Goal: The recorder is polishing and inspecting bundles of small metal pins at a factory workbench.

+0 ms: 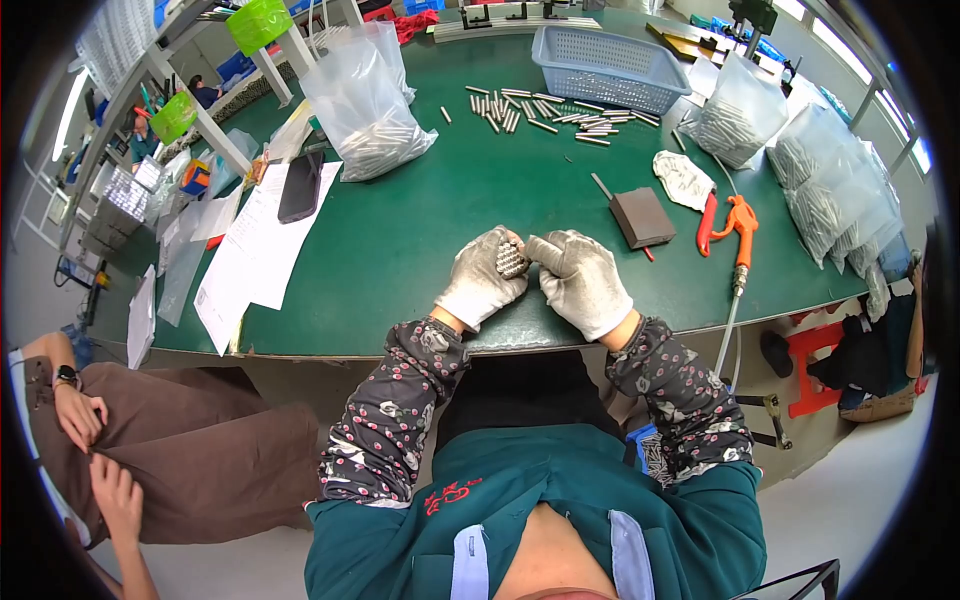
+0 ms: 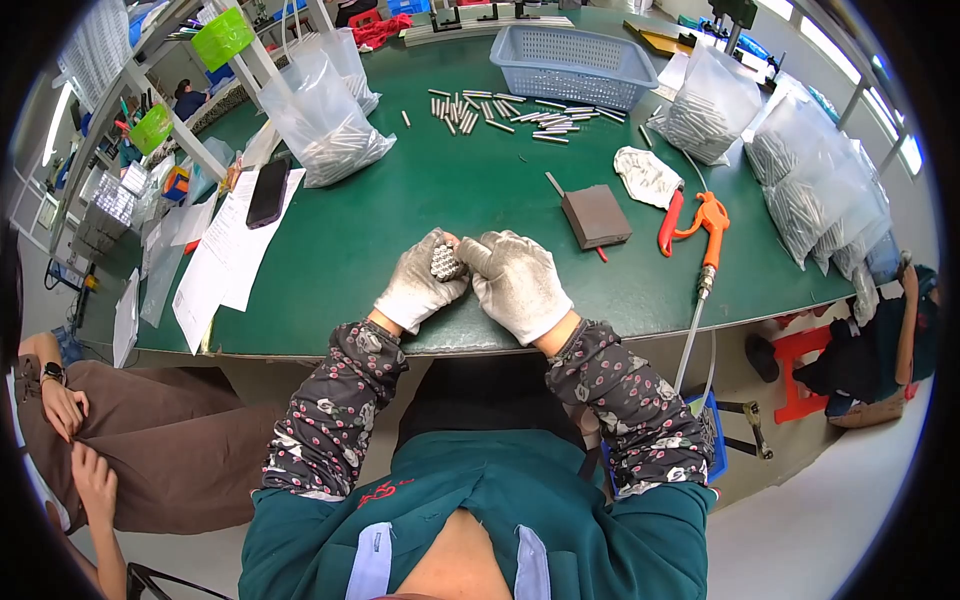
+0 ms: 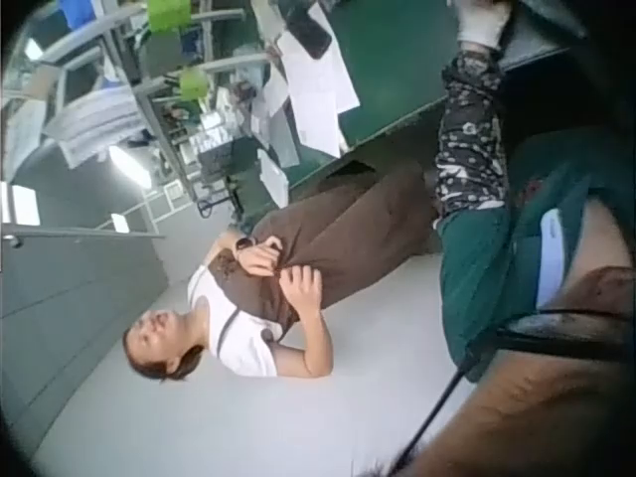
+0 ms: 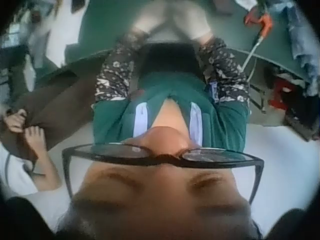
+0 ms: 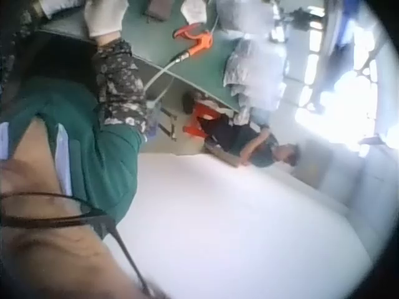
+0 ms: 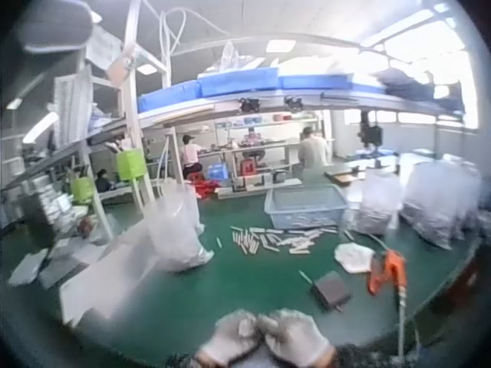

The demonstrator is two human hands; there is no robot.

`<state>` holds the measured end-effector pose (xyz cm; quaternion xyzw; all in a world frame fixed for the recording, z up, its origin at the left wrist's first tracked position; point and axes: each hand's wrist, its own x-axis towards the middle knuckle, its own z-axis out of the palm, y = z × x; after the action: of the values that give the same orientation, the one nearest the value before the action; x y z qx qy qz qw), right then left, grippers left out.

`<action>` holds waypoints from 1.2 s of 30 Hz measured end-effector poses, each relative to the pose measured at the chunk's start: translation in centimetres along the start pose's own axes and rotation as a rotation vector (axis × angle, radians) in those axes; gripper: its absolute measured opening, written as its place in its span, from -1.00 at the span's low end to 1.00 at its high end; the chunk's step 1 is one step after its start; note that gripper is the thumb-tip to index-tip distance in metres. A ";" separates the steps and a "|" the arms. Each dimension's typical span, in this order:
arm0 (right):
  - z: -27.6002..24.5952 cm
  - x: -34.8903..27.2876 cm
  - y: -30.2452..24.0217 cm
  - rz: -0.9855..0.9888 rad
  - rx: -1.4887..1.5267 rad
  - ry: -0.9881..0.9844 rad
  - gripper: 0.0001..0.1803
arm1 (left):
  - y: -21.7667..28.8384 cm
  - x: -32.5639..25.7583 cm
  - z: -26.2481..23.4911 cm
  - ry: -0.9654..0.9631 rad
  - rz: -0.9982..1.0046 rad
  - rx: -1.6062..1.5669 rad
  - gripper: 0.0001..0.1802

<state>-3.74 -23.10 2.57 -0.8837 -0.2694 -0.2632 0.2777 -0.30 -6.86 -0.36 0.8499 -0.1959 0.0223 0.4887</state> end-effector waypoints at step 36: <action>-6.7 -0.7 6.6 0.333 -0.395 0.021 -0.71 | 0.1 -0.4 -0.4 -0.088 -0.090 -0.324 -0.68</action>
<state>-2.29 -32.19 4.60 -0.9502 -0.0606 -0.2706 0.1420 -0.65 -6.44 -0.15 0.7681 -0.1799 -0.0685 0.6108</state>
